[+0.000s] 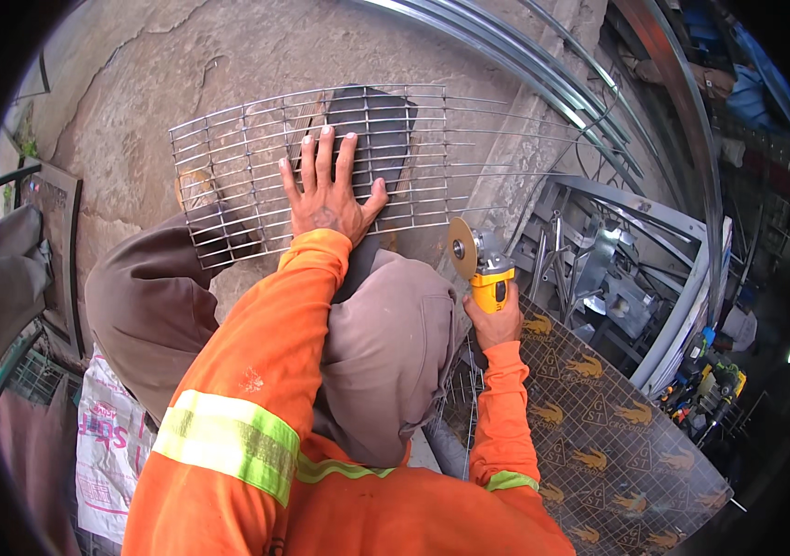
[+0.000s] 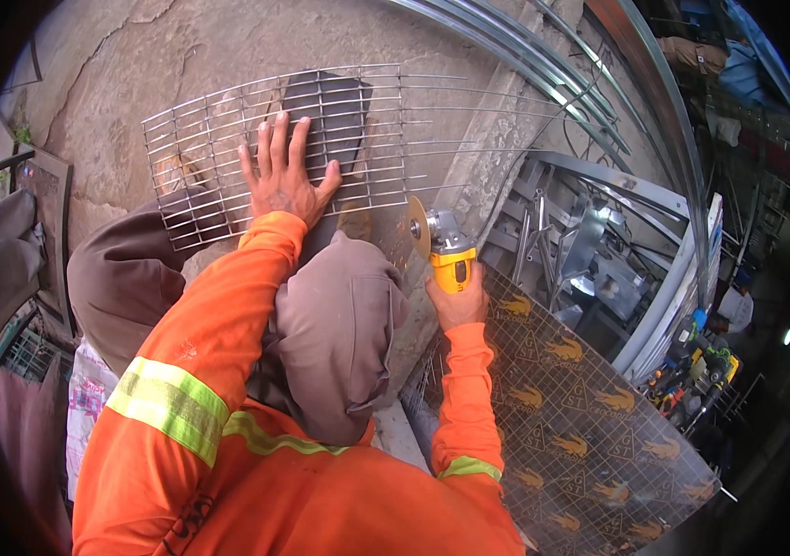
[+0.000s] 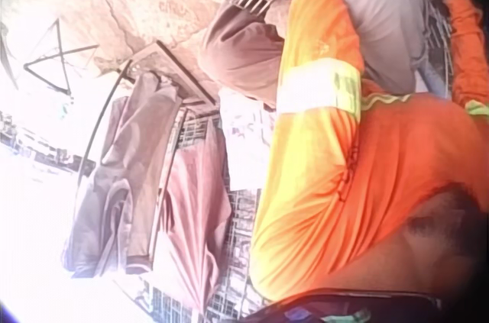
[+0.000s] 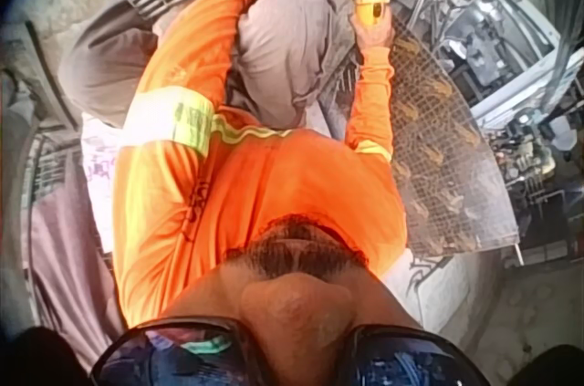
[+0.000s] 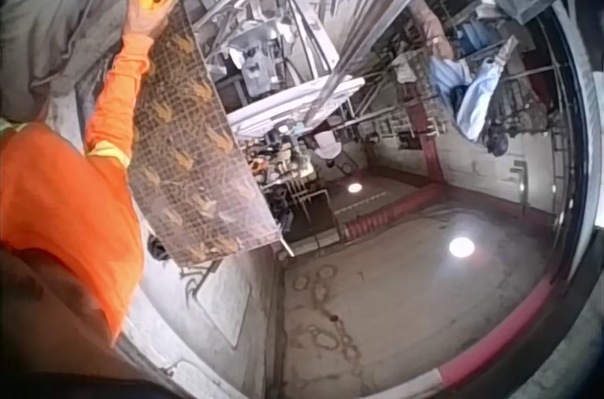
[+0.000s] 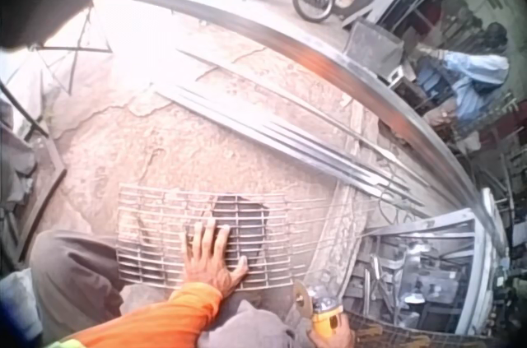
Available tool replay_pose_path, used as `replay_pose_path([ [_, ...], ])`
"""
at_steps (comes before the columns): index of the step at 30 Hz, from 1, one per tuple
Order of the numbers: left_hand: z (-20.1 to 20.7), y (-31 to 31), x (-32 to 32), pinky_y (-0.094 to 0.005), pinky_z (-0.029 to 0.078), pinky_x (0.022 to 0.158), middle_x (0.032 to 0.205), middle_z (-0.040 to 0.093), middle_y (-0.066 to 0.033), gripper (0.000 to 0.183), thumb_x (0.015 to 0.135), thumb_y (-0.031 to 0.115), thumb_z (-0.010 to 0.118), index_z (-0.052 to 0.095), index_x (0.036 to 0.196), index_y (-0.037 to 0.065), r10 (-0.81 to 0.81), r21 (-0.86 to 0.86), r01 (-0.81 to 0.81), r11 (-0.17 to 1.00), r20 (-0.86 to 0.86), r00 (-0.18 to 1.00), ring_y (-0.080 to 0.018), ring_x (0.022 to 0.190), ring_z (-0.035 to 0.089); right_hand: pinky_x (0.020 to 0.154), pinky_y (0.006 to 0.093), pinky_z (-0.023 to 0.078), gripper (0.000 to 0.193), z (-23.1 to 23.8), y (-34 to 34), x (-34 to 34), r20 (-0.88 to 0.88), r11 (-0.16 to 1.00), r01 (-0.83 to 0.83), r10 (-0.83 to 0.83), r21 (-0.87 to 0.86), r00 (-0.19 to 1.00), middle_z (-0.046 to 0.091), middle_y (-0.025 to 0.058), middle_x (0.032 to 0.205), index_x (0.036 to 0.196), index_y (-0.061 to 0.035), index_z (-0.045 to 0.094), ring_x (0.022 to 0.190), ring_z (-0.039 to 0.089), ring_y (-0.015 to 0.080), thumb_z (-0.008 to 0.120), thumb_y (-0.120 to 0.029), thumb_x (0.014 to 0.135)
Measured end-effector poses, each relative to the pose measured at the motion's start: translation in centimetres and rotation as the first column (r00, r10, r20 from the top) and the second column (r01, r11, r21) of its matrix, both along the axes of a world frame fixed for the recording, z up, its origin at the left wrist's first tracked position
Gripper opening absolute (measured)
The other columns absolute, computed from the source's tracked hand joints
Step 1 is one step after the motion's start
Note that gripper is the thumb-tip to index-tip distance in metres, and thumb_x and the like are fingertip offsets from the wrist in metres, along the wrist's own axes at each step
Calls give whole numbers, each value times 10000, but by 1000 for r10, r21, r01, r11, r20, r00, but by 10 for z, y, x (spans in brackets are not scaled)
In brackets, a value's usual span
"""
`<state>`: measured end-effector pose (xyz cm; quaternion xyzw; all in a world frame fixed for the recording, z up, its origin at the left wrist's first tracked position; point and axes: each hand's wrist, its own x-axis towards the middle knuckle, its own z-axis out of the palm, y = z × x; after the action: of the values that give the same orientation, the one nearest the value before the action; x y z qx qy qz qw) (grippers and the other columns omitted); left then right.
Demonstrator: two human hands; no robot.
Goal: Cutting a metal grid piece using an angle grinder and then straightening it with a hammer.
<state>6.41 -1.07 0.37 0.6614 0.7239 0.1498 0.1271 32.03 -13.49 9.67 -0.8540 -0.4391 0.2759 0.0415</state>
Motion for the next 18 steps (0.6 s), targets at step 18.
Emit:
replay_pose_path([
  [18, -1, 0, -2, -560, 91, 1189, 1573, 273, -50, 743, 850, 548, 555, 339, 1489, 238, -4, -8, 4, 1000, -8, 1000, -265, 1472, 207, 782, 487, 505, 596, -10, 7, -3, -25, 999, -13, 14, 34, 1000, 652, 225, 1017, 1158, -58, 516, 928, 647, 441, 791, -330, 705],
])
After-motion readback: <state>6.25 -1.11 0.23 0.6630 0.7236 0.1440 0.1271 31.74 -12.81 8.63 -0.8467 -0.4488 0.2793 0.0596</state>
